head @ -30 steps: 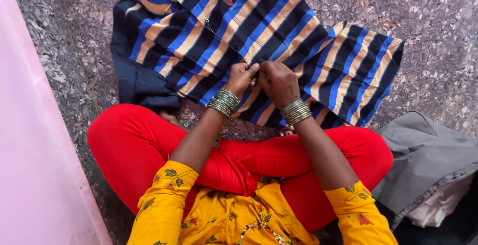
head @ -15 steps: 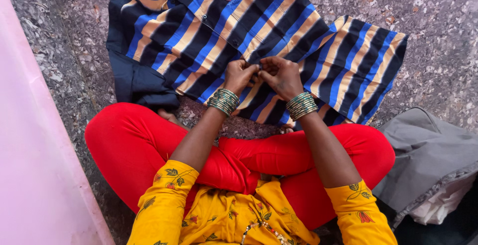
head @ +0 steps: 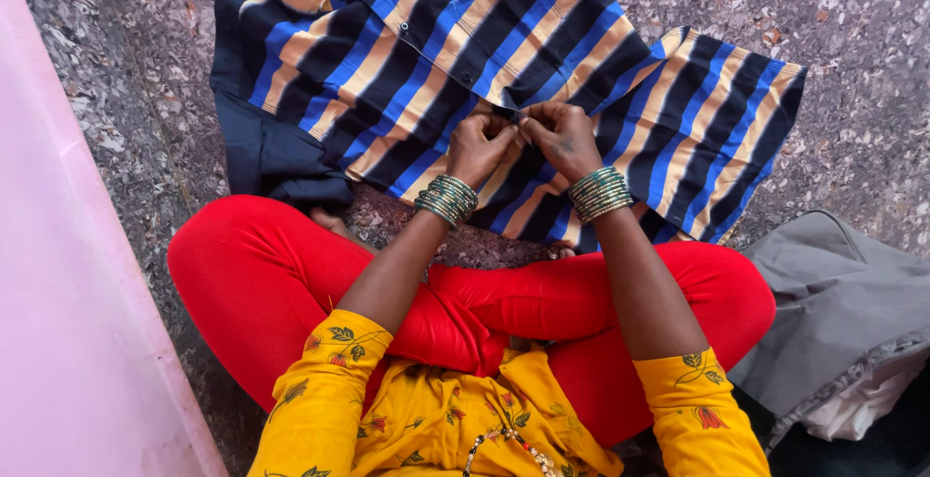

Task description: The person folds a white shirt on the floor and places it into a gray bag, then unfolds and spreads out a striped shirt.

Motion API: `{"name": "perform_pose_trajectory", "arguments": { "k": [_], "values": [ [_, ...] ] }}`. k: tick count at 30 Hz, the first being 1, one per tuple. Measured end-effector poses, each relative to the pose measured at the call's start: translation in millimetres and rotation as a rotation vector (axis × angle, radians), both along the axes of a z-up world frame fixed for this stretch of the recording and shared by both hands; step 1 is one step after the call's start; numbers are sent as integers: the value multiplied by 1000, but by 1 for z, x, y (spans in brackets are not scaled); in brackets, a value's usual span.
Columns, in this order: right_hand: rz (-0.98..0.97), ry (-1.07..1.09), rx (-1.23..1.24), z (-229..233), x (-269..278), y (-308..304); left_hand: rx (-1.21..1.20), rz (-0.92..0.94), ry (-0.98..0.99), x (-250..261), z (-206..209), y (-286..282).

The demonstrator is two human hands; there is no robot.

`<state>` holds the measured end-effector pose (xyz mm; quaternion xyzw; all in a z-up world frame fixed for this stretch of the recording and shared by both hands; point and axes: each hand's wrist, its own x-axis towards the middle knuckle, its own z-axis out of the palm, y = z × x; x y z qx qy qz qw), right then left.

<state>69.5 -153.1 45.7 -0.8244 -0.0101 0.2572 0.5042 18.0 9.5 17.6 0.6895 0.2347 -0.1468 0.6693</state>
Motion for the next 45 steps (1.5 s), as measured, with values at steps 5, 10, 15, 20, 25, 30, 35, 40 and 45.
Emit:
{"name": "perform_pose_trajectory", "arguments": {
  "k": [5, 10, 15, 20, 25, 30, 35, 40, 45],
  "values": [
    [20, 27, -18, 9, 2, -1, 19, 53, -75, -1, 1, -2],
    [110, -14, -91, 24, 5, -2, 73, 9, -105, -1, 8, 1],
    [136, -21, -51, 38, 9, -3, 176, -48, -162, 1, 8, 5],
    [141, 1, -39, 46, 11, -1, 11, -49, -142, 3, -4, 8],
    [232, -251, -148, 48, 8, 3, -230, -19, -74, 5, -4, 9],
    [218, -295, -198, 51, 4, 10, -180, -14, 37, 6, 12, 9],
    [218, -362, -198, 47, 0, 13, -151, -27, -59, 2, -10, 3],
    [146, -106, -40, 32, 9, -1, -199, -29, -56, 0, -21, -7],
    [158, -64, -14, 23, 13, -8, 123, -70, -100, -1, -9, -9]
  ]
}}
